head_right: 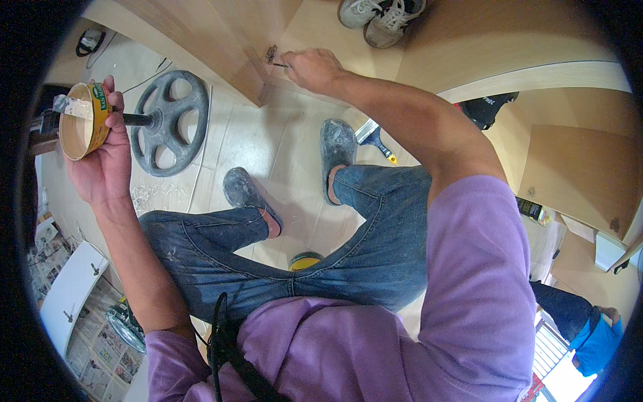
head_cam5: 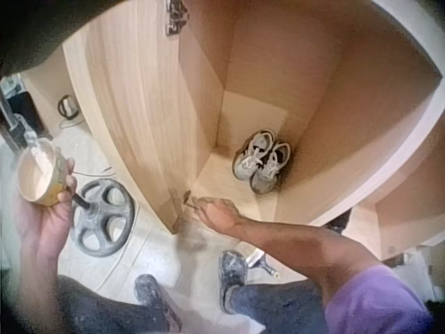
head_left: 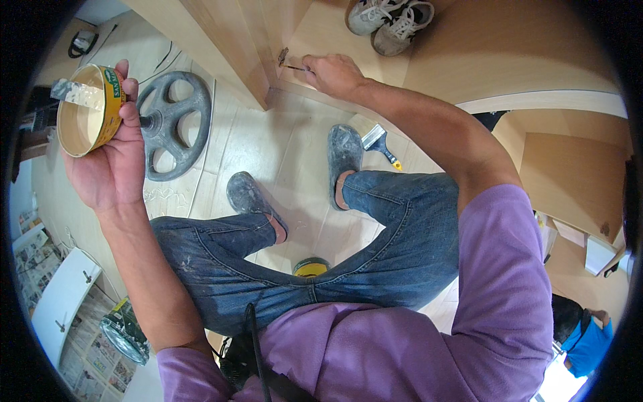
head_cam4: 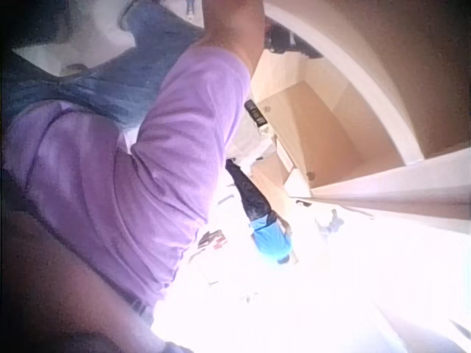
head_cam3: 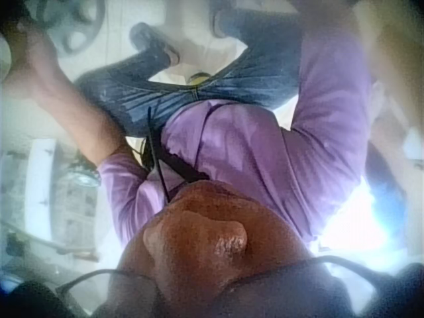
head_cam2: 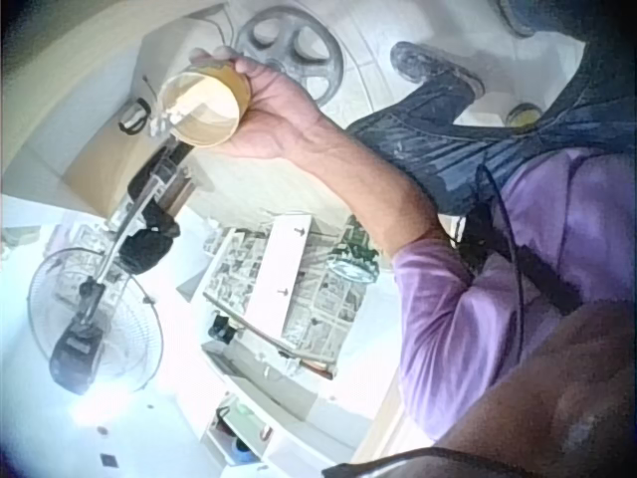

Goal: The person sits on the floor and uses a small brush to apply a light-colored substance to the interior edges and corners of a wooden cabinet. They repeatedly dip the brush into a small container held in their left hand to reload the substance.

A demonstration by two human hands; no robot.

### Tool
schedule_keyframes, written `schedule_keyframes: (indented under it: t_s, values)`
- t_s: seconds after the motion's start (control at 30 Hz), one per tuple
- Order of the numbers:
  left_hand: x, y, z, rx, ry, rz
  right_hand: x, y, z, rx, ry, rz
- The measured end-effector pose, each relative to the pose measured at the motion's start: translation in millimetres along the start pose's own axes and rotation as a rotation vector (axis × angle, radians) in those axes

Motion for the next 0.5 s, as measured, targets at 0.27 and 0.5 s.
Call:
schedule_keyframes:
  t_s: [0.27, 0.5]
  values:
    - [2, -2, 2, -0.025, -0.008, -0.039, -4, -3, -2, -0.058, 0.021, 0.050]
    - [-10, 28, 13, -0.148, -0.032, -0.155, 6, 5, -21, -0.249, 0.248, 0.014]
Point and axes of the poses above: each hand's wrist, its own z-axis towards the middle knuckle, its own y-axis out of the palm, x = y × z, the point moved 5 cm from there along z, towards the middle knuckle, and after that the axes turned 5 degrees about -z, right-handed, at the moved point
